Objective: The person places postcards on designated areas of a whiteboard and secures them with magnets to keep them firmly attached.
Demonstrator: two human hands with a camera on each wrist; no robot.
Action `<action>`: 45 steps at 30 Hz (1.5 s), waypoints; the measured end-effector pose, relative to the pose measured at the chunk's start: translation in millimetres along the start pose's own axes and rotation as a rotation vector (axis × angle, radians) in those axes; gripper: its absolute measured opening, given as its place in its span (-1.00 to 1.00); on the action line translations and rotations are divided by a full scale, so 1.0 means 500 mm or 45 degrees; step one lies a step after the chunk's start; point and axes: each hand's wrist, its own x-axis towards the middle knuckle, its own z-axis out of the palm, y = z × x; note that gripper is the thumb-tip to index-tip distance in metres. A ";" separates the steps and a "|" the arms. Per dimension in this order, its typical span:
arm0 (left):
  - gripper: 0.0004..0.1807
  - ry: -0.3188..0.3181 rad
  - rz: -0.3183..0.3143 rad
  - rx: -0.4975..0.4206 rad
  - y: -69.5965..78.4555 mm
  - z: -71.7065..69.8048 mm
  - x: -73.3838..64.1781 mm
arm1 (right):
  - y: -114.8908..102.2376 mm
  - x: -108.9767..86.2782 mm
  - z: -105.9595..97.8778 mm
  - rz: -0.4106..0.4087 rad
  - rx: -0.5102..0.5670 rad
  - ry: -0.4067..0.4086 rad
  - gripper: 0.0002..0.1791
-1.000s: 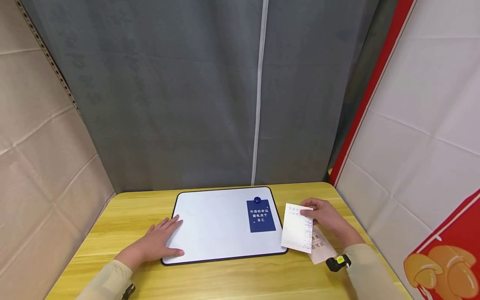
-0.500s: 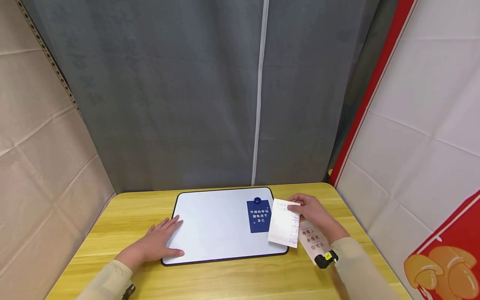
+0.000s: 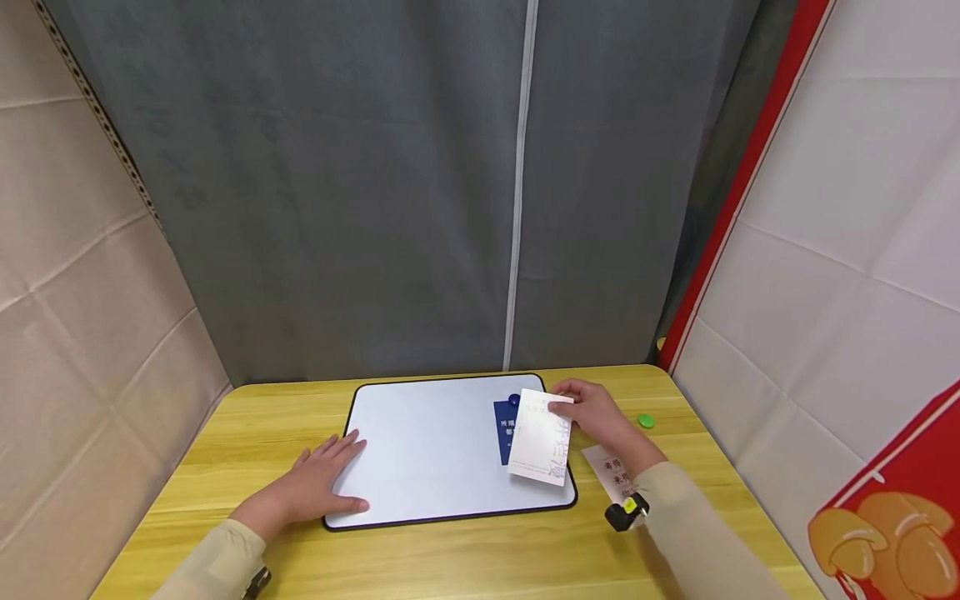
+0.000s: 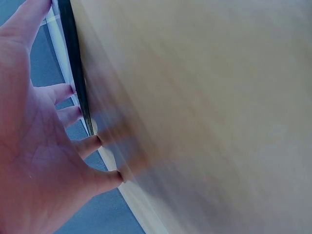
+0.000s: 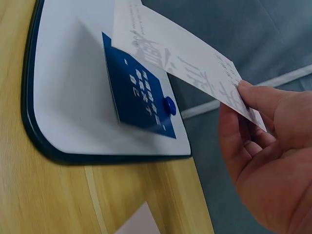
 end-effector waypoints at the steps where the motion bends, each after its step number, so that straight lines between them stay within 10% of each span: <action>1: 0.29 0.000 0.000 0.000 0.000 0.000 0.000 | -0.003 0.001 0.004 -0.006 0.003 -0.004 -0.59; 45: 0.27 0.018 0.002 0.018 0.000 0.002 -0.001 | -0.125 0.070 0.189 -0.200 0.051 -0.137 -0.72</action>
